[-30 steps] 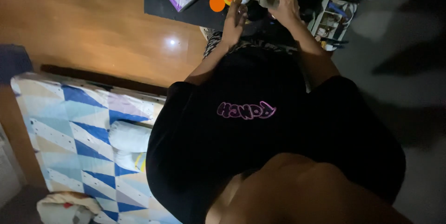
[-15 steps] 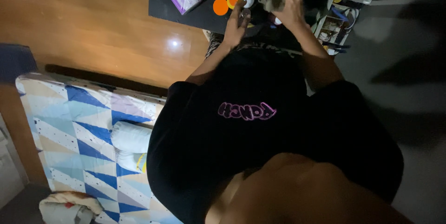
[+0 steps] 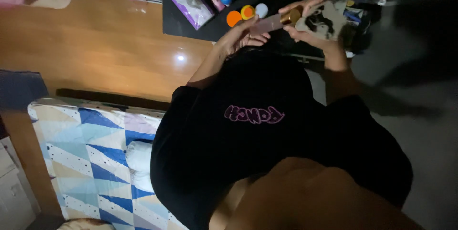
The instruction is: Organize and sort various small household items on a table and into storage.
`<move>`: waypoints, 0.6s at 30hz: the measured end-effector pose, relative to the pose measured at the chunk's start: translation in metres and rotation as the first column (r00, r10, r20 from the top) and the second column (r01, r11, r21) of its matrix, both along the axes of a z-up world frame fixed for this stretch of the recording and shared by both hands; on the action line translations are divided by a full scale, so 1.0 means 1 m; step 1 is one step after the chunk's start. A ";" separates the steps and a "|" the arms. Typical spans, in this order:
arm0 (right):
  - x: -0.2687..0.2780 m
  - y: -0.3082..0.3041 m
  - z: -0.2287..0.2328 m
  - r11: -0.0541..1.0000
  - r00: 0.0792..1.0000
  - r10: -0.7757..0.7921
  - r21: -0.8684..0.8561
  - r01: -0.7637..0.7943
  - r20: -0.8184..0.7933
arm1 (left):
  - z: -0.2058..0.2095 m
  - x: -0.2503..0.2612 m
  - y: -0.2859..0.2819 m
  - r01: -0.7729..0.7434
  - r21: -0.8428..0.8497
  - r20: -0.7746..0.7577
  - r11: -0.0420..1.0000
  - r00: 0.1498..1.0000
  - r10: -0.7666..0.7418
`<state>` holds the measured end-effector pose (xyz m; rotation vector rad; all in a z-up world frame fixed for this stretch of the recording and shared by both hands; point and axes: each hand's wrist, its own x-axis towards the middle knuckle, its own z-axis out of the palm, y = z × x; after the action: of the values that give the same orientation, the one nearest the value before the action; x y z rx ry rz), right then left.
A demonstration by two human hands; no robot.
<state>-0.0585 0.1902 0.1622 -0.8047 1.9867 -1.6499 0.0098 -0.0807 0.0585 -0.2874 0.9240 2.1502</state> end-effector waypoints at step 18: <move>0.044 -0.176 -0.056 0.683 0.702 -0.676 -0.167 0.711 0.225 | -0.020 -0.001 -0.059 -0.704 0.098 -0.436 0.703 0.605 0.666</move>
<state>-0.0150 0.0140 0.1061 0.0737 2.1438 -2.3244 0.0086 -0.1398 0.0389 -0.2140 1.3225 2.9906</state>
